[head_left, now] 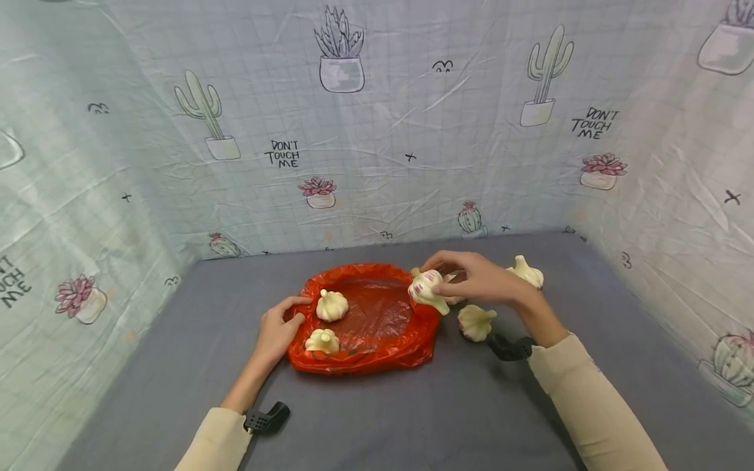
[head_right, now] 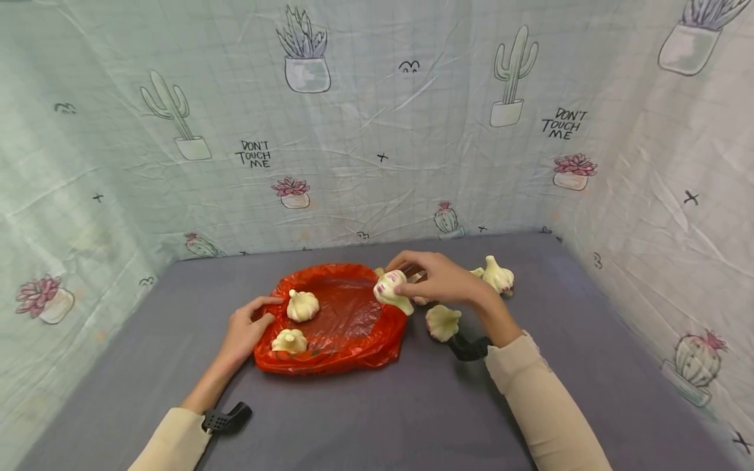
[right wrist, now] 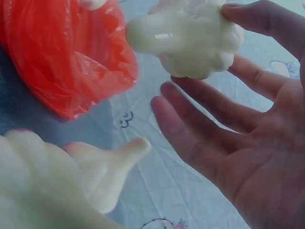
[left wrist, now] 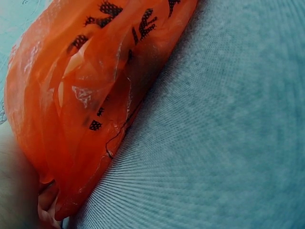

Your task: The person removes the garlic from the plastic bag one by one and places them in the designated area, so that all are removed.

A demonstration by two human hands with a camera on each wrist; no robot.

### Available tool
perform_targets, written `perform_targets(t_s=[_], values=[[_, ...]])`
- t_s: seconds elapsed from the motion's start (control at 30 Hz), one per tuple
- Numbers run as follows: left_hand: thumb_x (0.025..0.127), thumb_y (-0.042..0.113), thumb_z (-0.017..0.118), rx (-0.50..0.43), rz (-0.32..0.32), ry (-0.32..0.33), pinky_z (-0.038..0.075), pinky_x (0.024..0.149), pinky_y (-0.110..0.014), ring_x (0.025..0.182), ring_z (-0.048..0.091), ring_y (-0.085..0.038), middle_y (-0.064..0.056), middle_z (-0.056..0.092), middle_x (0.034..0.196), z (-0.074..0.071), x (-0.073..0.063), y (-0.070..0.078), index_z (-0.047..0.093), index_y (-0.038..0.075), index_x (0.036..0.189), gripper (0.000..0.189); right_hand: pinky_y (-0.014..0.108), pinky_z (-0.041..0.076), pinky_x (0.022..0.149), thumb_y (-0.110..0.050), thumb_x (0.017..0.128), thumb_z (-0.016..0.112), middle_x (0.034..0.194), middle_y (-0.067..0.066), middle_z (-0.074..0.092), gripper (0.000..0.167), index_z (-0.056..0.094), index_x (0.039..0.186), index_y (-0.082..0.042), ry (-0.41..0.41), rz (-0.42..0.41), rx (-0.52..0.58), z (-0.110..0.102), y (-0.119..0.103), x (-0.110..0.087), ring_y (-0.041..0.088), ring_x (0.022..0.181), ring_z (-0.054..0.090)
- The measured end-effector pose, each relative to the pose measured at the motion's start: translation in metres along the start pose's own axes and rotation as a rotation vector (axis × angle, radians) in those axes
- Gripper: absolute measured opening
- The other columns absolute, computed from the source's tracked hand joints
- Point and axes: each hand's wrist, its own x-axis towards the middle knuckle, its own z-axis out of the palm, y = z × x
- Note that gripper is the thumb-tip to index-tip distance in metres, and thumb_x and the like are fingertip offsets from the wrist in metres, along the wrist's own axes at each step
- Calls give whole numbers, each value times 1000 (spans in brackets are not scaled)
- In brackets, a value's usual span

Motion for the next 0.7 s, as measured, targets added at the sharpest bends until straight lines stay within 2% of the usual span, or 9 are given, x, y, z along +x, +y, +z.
perform_targets(t_s=[0.1,0.23,0.4,0.57,0.7], values=[[94,4,59,-14,-5,-10,49,91,-32,116,66,-25,-12,71,130,1,1,0,75,19,122,36,52,53,104,-24,97,72,135,6,64,35,64,131,-20,36,-2,9,-5,-1,-7,33,127,64],[93,3,59,-20,-7,-12,50,92,-32,118,66,-26,-12,71,131,0,0,0,75,18,123,37,53,54,103,-23,97,72,138,8,61,37,63,133,-20,65,4,-13,-14,3,-20,37,128,64],[93,3,59,-18,0,-6,49,93,-31,119,65,-26,-12,71,131,0,0,-1,75,18,123,37,48,56,97,-27,96,74,138,4,62,35,65,130,-24,68,57,-89,-28,12,-39,28,119,66],[93,4,60,-7,1,0,49,91,-28,119,65,-25,-11,71,131,1,0,-2,75,19,122,36,42,55,90,-30,96,74,130,-1,67,34,66,128,-28,62,105,-167,-43,18,-57,21,108,66],[93,5,60,-9,3,1,49,93,-31,120,65,-25,-11,71,131,1,0,-1,75,19,122,35,37,55,86,-28,96,74,130,5,67,41,61,133,-20,72,136,-217,-52,22,-69,23,111,65]])
